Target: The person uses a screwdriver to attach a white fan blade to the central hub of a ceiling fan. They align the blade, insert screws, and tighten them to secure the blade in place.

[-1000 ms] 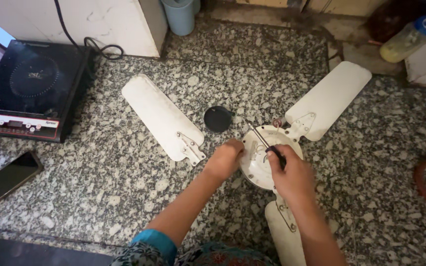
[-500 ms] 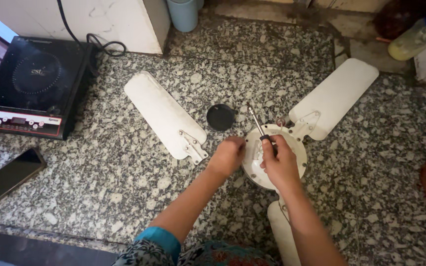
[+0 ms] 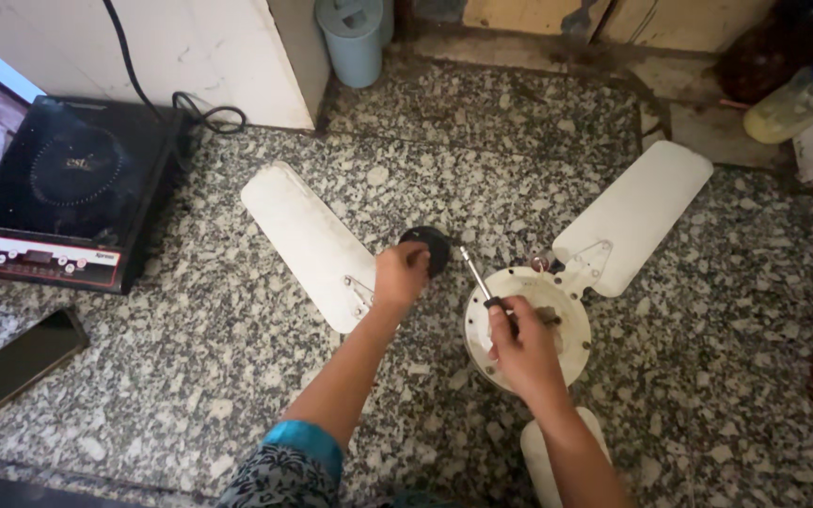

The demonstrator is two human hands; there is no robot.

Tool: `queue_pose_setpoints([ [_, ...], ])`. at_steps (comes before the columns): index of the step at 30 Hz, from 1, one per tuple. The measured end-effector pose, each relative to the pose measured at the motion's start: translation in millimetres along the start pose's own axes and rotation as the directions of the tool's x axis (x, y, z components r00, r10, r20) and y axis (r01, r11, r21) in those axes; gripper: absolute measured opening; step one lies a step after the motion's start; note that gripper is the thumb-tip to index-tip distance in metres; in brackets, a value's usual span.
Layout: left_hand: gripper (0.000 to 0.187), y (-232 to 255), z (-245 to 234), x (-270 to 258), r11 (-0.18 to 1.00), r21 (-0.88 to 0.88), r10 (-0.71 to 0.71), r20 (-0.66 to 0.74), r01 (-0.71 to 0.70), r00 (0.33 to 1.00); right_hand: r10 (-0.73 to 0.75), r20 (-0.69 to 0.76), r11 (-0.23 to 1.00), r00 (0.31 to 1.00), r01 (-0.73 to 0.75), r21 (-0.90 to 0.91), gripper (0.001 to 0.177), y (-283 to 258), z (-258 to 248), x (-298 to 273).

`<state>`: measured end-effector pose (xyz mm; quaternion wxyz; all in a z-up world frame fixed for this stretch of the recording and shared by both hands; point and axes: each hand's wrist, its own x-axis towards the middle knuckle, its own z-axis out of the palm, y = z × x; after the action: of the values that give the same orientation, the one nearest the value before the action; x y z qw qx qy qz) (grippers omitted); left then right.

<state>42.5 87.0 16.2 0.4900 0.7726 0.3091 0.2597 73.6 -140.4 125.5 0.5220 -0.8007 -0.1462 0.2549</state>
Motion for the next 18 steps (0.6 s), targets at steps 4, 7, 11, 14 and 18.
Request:
queue_pose_setpoints([
  [4, 0.027, -1.7, -3.4, 13.7, 0.945, -0.211, -0.233, 0.109, 0.252, 0.966, 0.029, 0.071, 0.990, 0.997, -0.019, -0.142, 0.026, -13.2, 0.7, -6.3],
  [7, 0.032, -6.3, -22.2, 20.5, 0.942, -0.240, -0.208, 0.127, 0.233, 0.970, 0.029, 0.117, 0.965, 0.993, 0.002, -0.262, 0.026, -23.8, 4.1, -16.4],
  [11, 0.030, -14.1, -72.5, 20.7, 0.989, 0.079, 0.121, 0.040, -0.124, 0.992, -0.027, 0.308, 0.846, 0.951, 0.186, -0.499, 0.024, -24.6, 18.0, -31.4],
  [14, 0.042, -13.5, -106.9, 9.8, 0.952, 0.273, 0.099, 0.152, -0.138, 0.983, -0.167, 0.418, 0.768, 0.893, 0.384, -0.513, 0.024, -11.9, 40.8, -42.3],
  [18, 0.063, -10.4, -133.8, -16.5, 0.826, 0.460, 0.203, 0.295, -0.325, 0.934, -0.430, 0.508, 0.643, 0.746, 0.648, -0.408, 0.025, 12.1, 67.2, -45.4],
])
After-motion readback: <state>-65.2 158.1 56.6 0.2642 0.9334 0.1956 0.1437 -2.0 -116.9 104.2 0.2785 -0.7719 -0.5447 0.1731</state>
